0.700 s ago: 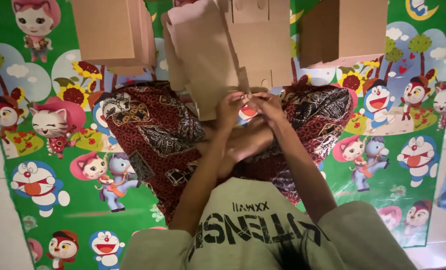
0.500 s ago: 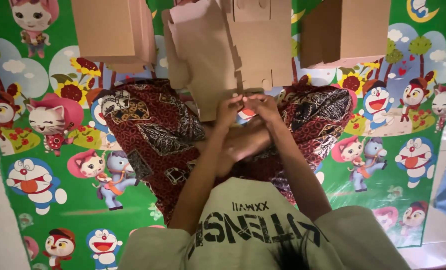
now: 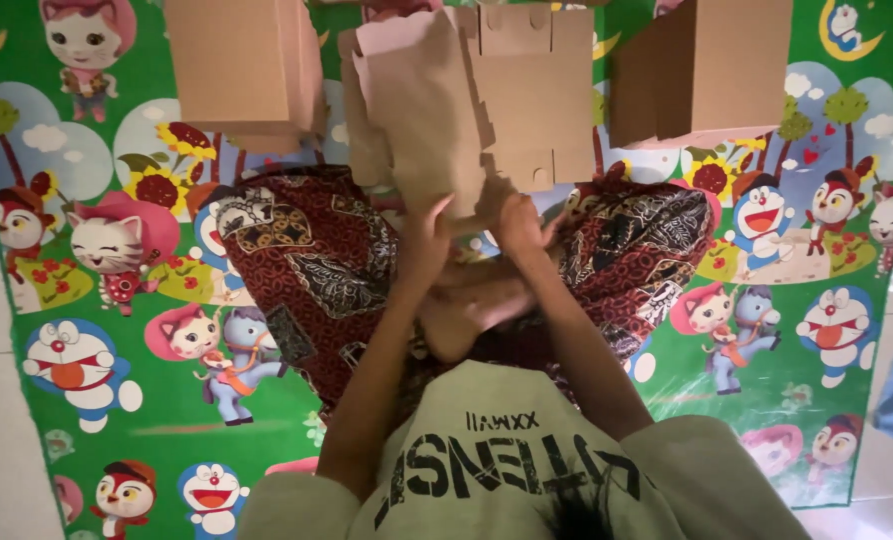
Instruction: A person sits on a floor mat and manually folds flat cardboard templates into small rectangular boxes.
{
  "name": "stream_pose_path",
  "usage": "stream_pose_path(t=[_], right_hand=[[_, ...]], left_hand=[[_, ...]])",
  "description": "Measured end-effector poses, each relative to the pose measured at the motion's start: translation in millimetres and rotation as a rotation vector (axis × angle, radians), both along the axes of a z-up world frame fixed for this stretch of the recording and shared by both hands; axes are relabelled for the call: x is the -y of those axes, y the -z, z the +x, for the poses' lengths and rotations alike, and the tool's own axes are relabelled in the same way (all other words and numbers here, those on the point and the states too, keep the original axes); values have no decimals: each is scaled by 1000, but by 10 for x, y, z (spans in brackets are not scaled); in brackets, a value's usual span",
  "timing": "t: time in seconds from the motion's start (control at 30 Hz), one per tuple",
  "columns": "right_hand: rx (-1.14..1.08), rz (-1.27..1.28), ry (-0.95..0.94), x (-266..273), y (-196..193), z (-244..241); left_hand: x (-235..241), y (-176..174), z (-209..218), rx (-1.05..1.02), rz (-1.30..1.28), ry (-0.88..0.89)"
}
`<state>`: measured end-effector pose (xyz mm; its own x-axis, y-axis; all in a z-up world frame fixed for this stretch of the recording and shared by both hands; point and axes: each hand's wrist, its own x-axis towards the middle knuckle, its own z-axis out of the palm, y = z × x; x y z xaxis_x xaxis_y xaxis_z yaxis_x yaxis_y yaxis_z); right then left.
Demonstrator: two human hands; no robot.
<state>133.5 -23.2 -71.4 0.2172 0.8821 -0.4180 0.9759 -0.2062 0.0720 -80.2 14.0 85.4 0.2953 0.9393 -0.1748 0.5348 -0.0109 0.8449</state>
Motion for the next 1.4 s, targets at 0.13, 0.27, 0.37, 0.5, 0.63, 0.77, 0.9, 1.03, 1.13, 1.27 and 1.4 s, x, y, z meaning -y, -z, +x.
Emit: stream_pose_path(t=[0.13,0.27,0.37,0.5,0.63,0.77,0.9,1.03,1.13,1.27,1.4], right_hand=[[-173,98,300,-19,-421,-157],[-31,23,169,31,-705,-221],[-121,82,269,11,-782,-300],[-254,6,368,-308,-1943,-457],[-361,225,471,-381,-1370,-181],[-540,513,587,-328,-962,-24],[-723,648,784,-231,-874,66],[-742,665,865,-177,-1012,-42],[-914,702,967,-183,-1390,-156],[-1012,671,1002,-95,-1571,-224],[-992,757,844,-38,-1589,-252]], left_hand=[[-104,24,-127,-16,-93,-57],[-482,73,341,-45,70,-25],[-934,645,773,19,119,-75],[-1638,1072,1205,-216,-179,47],[-1717,1617,1440,-224,-256,-78],[-1594,1523,1168,24,-148,-112],[-1174,1026,849,217,-51,-48],[-540,517,771,357,-82,-63],[-206,457,808,603,-181,-189],[-53,358,734,733,-196,-260],[-17,462,618,683,-264,-319]])
